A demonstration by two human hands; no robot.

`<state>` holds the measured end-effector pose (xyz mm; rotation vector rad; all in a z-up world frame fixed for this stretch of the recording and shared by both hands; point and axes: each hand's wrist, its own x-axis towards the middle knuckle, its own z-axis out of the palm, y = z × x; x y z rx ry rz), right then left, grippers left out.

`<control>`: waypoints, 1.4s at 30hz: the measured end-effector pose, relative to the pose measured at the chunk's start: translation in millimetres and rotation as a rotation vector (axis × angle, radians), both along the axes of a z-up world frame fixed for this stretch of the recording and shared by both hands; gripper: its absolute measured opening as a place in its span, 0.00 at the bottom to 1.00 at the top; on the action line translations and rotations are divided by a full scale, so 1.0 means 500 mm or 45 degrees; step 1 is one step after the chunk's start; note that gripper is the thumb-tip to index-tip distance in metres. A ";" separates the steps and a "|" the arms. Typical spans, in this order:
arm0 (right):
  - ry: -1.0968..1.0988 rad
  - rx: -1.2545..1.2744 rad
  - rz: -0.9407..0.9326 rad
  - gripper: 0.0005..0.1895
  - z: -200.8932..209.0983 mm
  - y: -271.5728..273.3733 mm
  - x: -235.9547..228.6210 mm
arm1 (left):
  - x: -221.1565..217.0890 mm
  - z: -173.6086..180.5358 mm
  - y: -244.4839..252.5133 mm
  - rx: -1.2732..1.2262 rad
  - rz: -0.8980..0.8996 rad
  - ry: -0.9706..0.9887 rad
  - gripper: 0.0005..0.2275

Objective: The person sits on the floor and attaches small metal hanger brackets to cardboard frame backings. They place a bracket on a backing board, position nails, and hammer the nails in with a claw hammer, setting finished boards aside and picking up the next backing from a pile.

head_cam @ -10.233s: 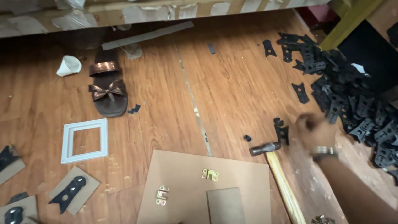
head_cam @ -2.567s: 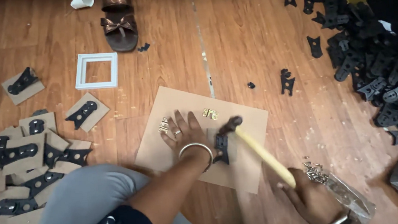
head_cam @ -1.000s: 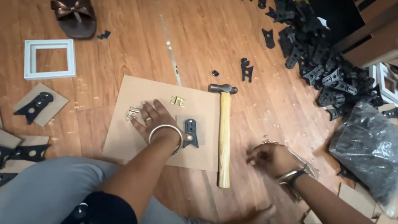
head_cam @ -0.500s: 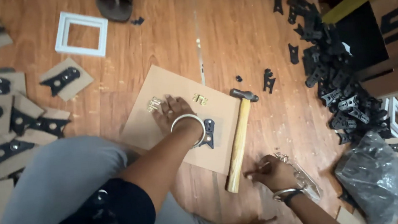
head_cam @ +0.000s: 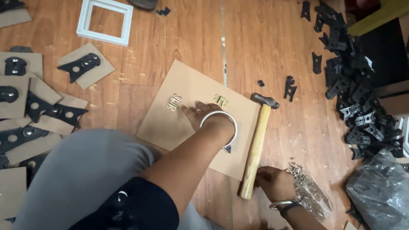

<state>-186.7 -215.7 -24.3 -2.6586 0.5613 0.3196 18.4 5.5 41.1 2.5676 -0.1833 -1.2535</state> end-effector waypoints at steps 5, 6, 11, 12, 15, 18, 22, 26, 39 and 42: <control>0.082 -0.126 0.067 0.10 0.026 0.030 0.025 | 0.008 -0.017 -0.006 -0.059 0.037 -0.012 0.41; 0.083 -0.126 0.070 0.10 0.032 0.027 0.030 | 0.010 -0.004 -0.001 -0.059 0.041 -0.011 0.41; -0.229 0.549 -0.555 0.04 -0.023 -0.075 0.047 | 0.029 0.023 0.016 -0.097 0.062 -0.003 0.27; -0.222 0.553 -0.557 0.04 -0.015 -0.060 0.060 | 0.030 0.039 0.025 -0.091 0.062 0.002 0.27; -0.272 0.798 -0.743 0.07 0.029 0.006 0.107 | 0.034 0.056 0.024 -0.085 0.004 0.047 0.23; -0.150 1.201 -0.766 0.17 0.052 0.084 0.160 | 0.037 -0.022 -0.013 0.011 0.088 -0.007 0.26; 0.004 1.304 -0.686 0.10 -0.013 0.098 0.185 | 0.029 -0.089 -0.027 0.164 0.107 -0.179 0.41; -0.061 1.332 -0.588 0.09 -0.047 0.100 0.205 | 0.028 -0.038 -0.013 0.161 -0.011 -0.026 0.54; 0.008 1.531 -0.937 0.10 -0.048 0.078 0.220 | 0.019 -0.089 -0.037 0.186 0.003 -0.094 0.45; 0.027 1.492 -0.979 0.11 -0.038 0.086 0.224 | 0.022 -0.104 -0.043 0.194 0.010 -0.122 0.42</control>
